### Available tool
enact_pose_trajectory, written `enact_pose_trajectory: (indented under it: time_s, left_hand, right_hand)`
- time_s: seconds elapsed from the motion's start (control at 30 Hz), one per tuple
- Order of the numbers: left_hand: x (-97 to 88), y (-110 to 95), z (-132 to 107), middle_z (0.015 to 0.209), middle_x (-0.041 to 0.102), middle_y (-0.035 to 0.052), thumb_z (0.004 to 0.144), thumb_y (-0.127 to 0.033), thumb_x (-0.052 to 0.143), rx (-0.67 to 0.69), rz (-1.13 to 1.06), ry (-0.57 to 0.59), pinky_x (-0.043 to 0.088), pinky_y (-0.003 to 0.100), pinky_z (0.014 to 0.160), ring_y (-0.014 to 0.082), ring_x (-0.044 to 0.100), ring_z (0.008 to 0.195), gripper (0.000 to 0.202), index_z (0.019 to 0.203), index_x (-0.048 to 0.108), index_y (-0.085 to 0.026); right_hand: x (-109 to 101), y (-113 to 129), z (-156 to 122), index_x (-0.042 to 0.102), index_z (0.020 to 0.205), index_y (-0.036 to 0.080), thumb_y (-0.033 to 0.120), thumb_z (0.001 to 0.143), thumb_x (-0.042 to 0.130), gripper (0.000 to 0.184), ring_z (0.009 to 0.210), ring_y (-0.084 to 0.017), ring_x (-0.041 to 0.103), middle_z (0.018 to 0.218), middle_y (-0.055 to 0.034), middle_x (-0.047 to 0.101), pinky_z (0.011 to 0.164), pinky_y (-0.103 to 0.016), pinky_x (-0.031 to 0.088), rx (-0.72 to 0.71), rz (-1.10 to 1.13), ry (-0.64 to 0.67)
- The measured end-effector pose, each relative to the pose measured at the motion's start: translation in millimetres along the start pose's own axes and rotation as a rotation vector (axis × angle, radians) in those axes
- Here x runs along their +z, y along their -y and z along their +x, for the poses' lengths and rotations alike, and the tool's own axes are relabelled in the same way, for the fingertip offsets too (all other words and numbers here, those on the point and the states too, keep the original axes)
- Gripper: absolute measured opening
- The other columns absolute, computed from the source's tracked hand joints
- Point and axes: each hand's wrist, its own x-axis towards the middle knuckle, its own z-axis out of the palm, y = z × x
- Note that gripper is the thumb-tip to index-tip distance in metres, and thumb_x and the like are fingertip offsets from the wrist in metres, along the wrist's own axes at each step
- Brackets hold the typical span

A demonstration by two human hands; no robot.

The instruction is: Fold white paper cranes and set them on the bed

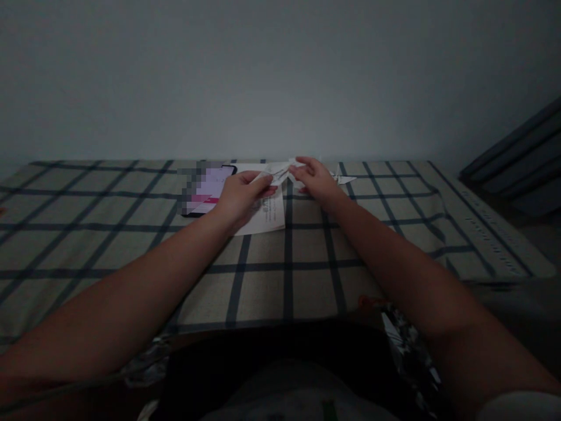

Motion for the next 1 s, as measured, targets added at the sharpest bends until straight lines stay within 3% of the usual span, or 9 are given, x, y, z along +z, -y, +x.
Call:
enact_pose_trajectory:
  time_s: [0.1, 0.27, 0.4, 0.63, 0.8, 1.0]
  left_hand:
    - [1.5, -1, -3, 0.076, 0.072, 0.0033, 0.074, -0.027, 0.080, 0.003, 0.010, 0.024, 0.058, 0.026, 0.079, 0.0123, 0.070, 0.072, 0.016, 0.076, 0.072, -0.014]
    - [3.1, -1, -8, 0.076, 0.072, 0.0034, 0.067, -0.028, 0.085, -0.034, -0.023, 0.099, 0.057, 0.027, 0.079, 0.0118, 0.068, 0.070, 0.022, 0.077, 0.073, -0.013]
    - [1.1, -2, -8, 0.078, 0.071, 0.0031, 0.060, -0.033, 0.089, -0.008, 0.034, 0.108, 0.054, 0.028, 0.074, 0.0133, 0.066, 0.070, 0.031, 0.079, 0.072, -0.015]
    - [-3.4, -2, -5, 0.076, 0.071, 0.0047, 0.064, -0.051, 0.087, 0.034, 0.177, 0.097, 0.046, 0.027, 0.061, 0.0153, 0.061, 0.066, 0.042, 0.082, 0.075, -0.015]
    - [-4.3, -1, -4, 0.077, 0.072, 0.0050, 0.065, -0.051, 0.087, 0.048, 0.149, 0.079, 0.046, 0.027, 0.061, 0.0143, 0.060, 0.065, 0.042, 0.082, 0.075, -0.015]
    - [-1.9, -6, -10, 0.073, 0.070, 0.0040, 0.063, -0.047, 0.088, 0.022, 0.168, 0.094, 0.046, 0.027, 0.060, 0.0139, 0.059, 0.063, 0.038, 0.078, 0.074, -0.015]
  right_hand:
    - [1, 8, -6, 0.067, 0.094, 0.017, 0.056, 0.085, 0.069, 0.040, 0.082, -0.017, 0.058, 0.086, -0.0040, 0.065, 0.071, -0.030, 0.049, 0.004, 0.041, 0.204]
    - [-1, 12, -11, 0.063, 0.073, 0.017, 0.051, 0.082, 0.071, 0.037, 0.066, -0.012, 0.048, 0.067, 0.0020, 0.054, 0.063, -0.028, 0.039, -0.029, -0.006, 0.149]
    - [-4, 10, -10, 0.063, 0.073, 0.016, 0.052, 0.082, 0.071, 0.037, 0.065, -0.012, 0.049, 0.065, 0.0018, 0.055, 0.063, -0.028, 0.038, -0.023, -0.023, 0.219]
    - [-6, 11, -10, 0.062, 0.074, 0.017, 0.059, 0.081, 0.071, 0.044, 0.065, -0.012, 0.051, 0.068, 0.0014, 0.057, 0.060, -0.026, 0.041, -0.048, 0.007, 0.273]
    - [-9, 12, -8, 0.067, 0.080, 0.015, 0.055, 0.082, 0.072, 0.040, 0.066, -0.010, 0.053, 0.074, 0.0003, 0.061, 0.065, -0.025, 0.046, -0.092, 0.113, 0.330]
    - [-9, 2, -5, 0.068, 0.080, 0.016, 0.054, 0.085, 0.070, 0.039, 0.068, -0.011, 0.058, 0.076, -0.0015, 0.067, 0.066, -0.025, 0.048, -0.074, 0.072, 0.298]
